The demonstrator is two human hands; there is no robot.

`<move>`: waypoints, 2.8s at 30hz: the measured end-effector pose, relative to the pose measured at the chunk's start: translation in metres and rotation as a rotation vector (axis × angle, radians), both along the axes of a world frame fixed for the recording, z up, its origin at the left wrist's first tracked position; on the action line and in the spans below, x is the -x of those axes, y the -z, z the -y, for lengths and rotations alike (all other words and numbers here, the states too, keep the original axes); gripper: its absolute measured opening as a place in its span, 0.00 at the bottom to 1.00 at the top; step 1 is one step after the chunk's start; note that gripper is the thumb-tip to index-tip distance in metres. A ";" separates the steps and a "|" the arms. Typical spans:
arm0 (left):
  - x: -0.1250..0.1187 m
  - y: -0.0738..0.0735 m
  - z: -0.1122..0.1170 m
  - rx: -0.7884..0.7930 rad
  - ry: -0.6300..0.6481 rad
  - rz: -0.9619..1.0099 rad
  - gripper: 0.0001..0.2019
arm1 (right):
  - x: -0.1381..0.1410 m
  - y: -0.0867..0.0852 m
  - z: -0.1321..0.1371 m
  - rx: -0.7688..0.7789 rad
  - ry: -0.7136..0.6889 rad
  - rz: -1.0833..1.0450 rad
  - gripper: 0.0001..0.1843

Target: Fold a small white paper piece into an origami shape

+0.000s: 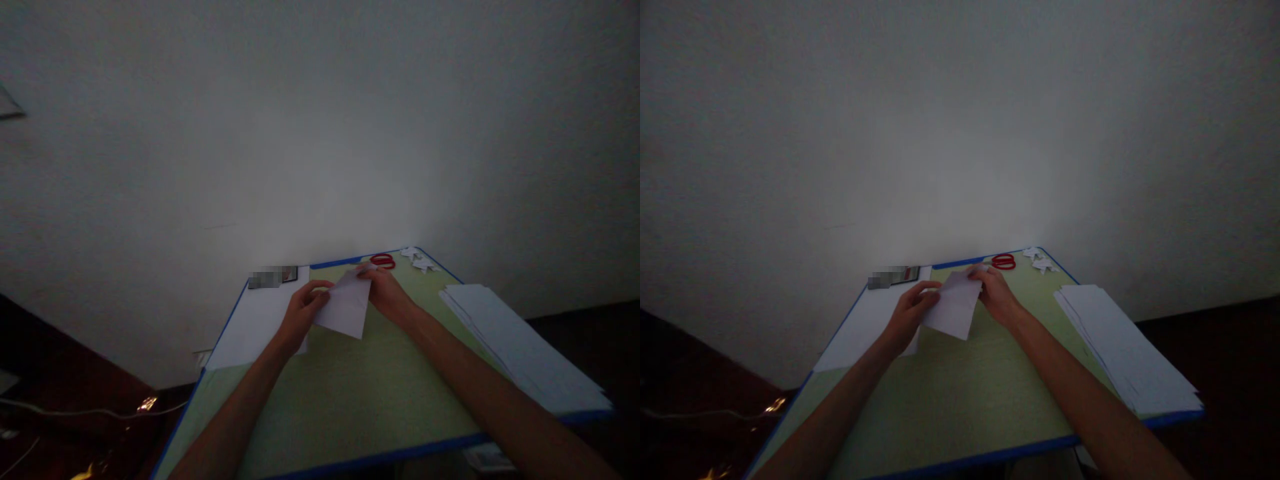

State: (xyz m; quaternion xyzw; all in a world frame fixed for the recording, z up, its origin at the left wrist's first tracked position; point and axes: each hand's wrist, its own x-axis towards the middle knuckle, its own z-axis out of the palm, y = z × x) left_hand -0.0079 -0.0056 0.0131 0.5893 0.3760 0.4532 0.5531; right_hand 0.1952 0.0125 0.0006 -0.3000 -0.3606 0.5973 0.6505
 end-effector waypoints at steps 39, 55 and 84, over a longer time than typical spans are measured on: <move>-0.006 -0.014 0.016 -0.438 -0.103 -0.290 0.20 | 0.022 -0.016 0.029 -0.019 -0.038 0.197 0.33; -0.010 0.000 0.012 -0.266 -0.038 -0.161 0.35 | 0.024 -0.014 0.030 -0.109 -0.044 0.374 0.15; -0.012 0.004 0.022 -0.450 -0.002 -0.264 0.29 | 0.035 -0.014 0.036 -0.329 0.284 0.718 0.10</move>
